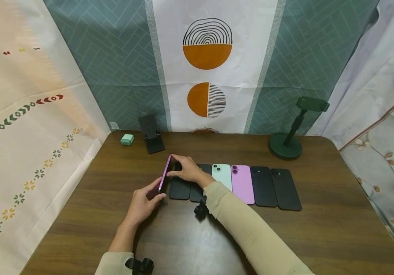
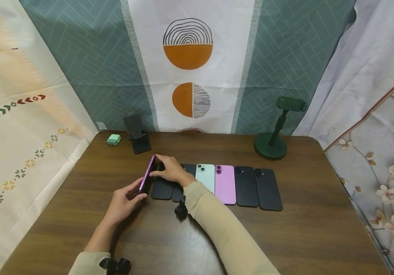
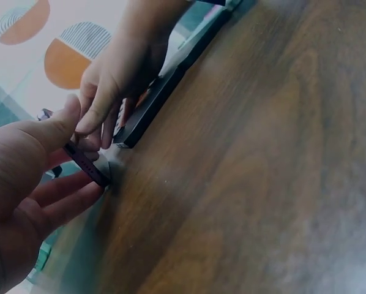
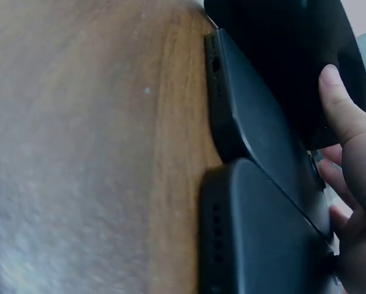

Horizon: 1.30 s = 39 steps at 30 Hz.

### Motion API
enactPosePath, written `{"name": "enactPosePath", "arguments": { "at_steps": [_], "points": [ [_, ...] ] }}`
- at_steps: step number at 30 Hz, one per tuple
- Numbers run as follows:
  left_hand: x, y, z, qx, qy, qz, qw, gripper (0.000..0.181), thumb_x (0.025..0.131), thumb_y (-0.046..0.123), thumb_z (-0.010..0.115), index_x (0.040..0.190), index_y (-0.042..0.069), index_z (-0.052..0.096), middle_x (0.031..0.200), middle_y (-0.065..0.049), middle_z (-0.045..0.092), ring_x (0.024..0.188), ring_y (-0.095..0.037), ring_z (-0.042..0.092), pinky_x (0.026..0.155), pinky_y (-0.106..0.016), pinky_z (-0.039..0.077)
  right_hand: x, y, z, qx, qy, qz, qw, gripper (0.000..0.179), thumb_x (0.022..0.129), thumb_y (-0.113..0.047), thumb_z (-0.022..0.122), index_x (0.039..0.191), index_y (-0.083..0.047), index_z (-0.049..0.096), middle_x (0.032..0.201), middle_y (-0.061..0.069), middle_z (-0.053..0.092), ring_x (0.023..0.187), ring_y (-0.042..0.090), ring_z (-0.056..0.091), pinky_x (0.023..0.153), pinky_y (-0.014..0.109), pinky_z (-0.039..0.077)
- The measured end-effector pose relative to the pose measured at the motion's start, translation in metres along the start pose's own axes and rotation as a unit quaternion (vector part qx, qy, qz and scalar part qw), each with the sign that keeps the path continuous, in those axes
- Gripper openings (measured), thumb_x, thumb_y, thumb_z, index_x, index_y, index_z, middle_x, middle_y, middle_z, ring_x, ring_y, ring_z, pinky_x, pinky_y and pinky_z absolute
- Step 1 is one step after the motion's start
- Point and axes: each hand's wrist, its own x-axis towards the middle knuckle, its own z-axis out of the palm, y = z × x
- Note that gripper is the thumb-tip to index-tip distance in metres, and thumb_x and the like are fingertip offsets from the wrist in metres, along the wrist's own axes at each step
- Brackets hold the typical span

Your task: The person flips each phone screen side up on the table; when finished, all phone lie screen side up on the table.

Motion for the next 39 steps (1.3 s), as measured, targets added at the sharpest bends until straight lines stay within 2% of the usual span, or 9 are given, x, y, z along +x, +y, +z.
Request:
{"name": "enactPosePath", "arguments": {
  "at_steps": [9, 17, 22, 29, 35, 39],
  "points": [
    [-0.001, -0.003, 0.0, 0.001, 0.023, 0.004, 0.9997, 0.058, 0.088, -0.001, 0.075, 0.142, -0.007, 0.053, 0.123, -0.032, 0.064, 0.101, -0.041, 0.07, 0.078, -0.034, 0.06, -0.001, -0.001, 0.0, -0.053, -0.014, 0.023, 0.9982, 0.076, 0.093, -0.036, 0.074, 0.152, 0.001, 0.043, 0.147, 0.016, 0.053, 0.136, 0.027, 0.051, 0.113, 0.039, 0.041],
    [-0.005, -0.004, -0.004, 0.019, 0.04, -0.02, 0.9988, 0.065, 0.086, -0.002, 0.077, 0.144, -0.01, 0.049, 0.124, -0.031, 0.063, 0.096, -0.04, 0.072, 0.073, -0.029, 0.06, -0.002, -0.007, 0.006, -0.092, -0.003, 0.032, 0.9953, 0.07, 0.094, -0.039, 0.072, 0.149, -0.002, 0.048, 0.148, 0.013, 0.053, 0.136, 0.028, 0.051, 0.113, 0.04, 0.04],
    [-0.005, -0.006, -0.006, 0.015, 0.046, -0.042, 0.9979, 0.071, 0.082, -0.006, 0.079, 0.144, -0.012, 0.046, 0.128, -0.032, 0.06, 0.097, -0.04, 0.071, 0.074, -0.023, 0.059, -0.002, -0.009, 0.01, -0.104, 0.001, 0.041, 0.9937, 0.07, 0.095, -0.042, 0.07, 0.151, -0.006, 0.047, 0.149, 0.01, 0.053, 0.136, 0.027, 0.051, 0.114, 0.04, 0.04],
    [-0.004, -0.008, -0.007, -0.012, 0.037, -0.068, 0.9969, 0.076, 0.08, -0.005, 0.081, 0.146, -0.012, 0.044, 0.134, -0.031, 0.056, 0.1, -0.04, 0.071, 0.077, -0.029, 0.06, -0.002, -0.009, 0.006, -0.108, -0.017, 0.044, 0.993, 0.074, 0.095, -0.042, 0.071, 0.153, -0.005, 0.043, 0.152, 0.011, 0.05, 0.138, 0.027, 0.049, 0.115, 0.04, 0.039],
    [-0.003, -0.01, -0.008, -0.027, 0.042, -0.117, 0.9919, 0.076, 0.08, -0.004, 0.082, 0.147, -0.01, 0.045, 0.132, -0.03, 0.059, 0.104, -0.039, 0.07, 0.071, -0.014, 0.055, 0.001, -0.007, 0.003, -0.114, -0.05, 0.041, 0.9914, 0.08, 0.091, -0.041, 0.076, 0.154, -0.006, 0.041, 0.154, 0.011, 0.047, 0.141, 0.026, 0.046, 0.116, 0.04, 0.037],
    [-0.003, -0.012, -0.009, -0.038, 0.044, -0.146, 0.9875, 0.077, 0.079, -0.007, 0.081, 0.147, -0.009, 0.045, 0.127, -0.031, 0.062, 0.102, -0.038, 0.07, 0.071, -0.014, 0.055, 0.002, -0.006, 0.002, -0.113, -0.061, 0.041, 0.9909, 0.082, 0.089, -0.04, 0.078, 0.154, -0.007, 0.042, 0.154, 0.011, 0.047, 0.141, 0.025, 0.045, 0.116, 0.039, 0.037]
  ]
}}
